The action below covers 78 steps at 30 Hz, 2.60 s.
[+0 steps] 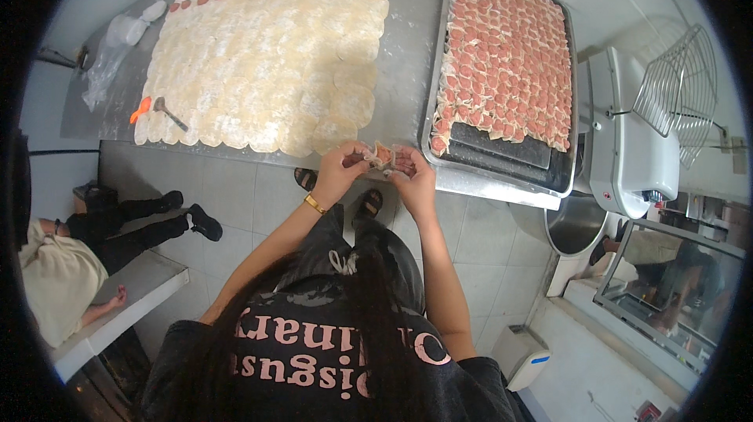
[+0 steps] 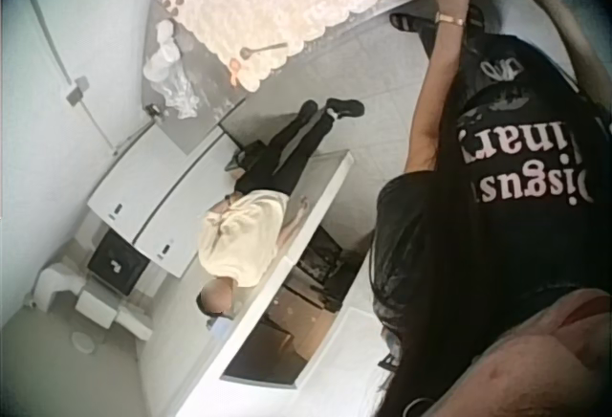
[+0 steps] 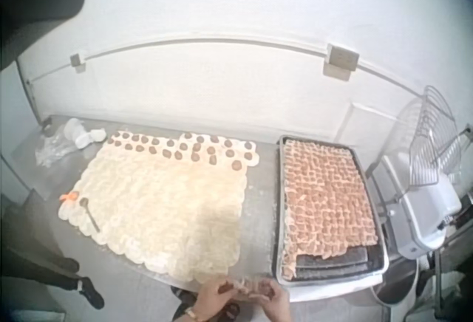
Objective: The person places small round pieces of meat onto circular dough wrappers arranged on a metal table, then folds each wrapper to enclose the meat and places the finished dumpling onto a tray. The person repeats this process continuously.
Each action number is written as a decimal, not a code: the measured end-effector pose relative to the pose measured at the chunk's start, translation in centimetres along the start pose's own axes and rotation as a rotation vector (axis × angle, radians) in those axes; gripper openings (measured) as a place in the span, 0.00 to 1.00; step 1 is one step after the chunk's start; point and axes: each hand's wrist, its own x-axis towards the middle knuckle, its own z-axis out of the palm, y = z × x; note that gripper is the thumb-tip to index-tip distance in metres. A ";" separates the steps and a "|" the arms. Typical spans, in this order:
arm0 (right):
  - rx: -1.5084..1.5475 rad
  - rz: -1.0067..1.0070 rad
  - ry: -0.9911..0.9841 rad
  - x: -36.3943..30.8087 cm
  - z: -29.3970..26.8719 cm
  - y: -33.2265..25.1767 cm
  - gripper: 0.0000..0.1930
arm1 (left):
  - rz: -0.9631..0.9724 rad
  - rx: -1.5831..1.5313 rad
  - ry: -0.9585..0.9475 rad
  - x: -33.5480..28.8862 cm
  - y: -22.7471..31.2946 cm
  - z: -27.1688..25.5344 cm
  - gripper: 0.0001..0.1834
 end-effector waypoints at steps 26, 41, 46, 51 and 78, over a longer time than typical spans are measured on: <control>-0.451 -0.231 -0.025 0.5 1.3 -1.2 0.19 | 0.101 0.406 -0.139 0.7 0.5 -0.3 0.17; -0.470 -0.290 -0.034 0.7 1.6 -1.9 0.19 | 0.085 0.469 -0.179 1.1 0.8 -0.6 0.16; -0.531 -0.275 -0.015 0.3 1.5 -2.1 0.17 | 0.100 0.481 -0.169 1.0 1.1 -0.6 0.15; -0.531 -0.289 0.009 0.5 1.5 -1.5 0.18 | 0.098 0.510 -0.166 1.1 0.7 -0.5 0.14; -0.633 -0.280 -0.102 0.9 2.7 -1.9 0.23 | 0.168 0.465 -0.131 1.2 -0.1 -1.3 0.15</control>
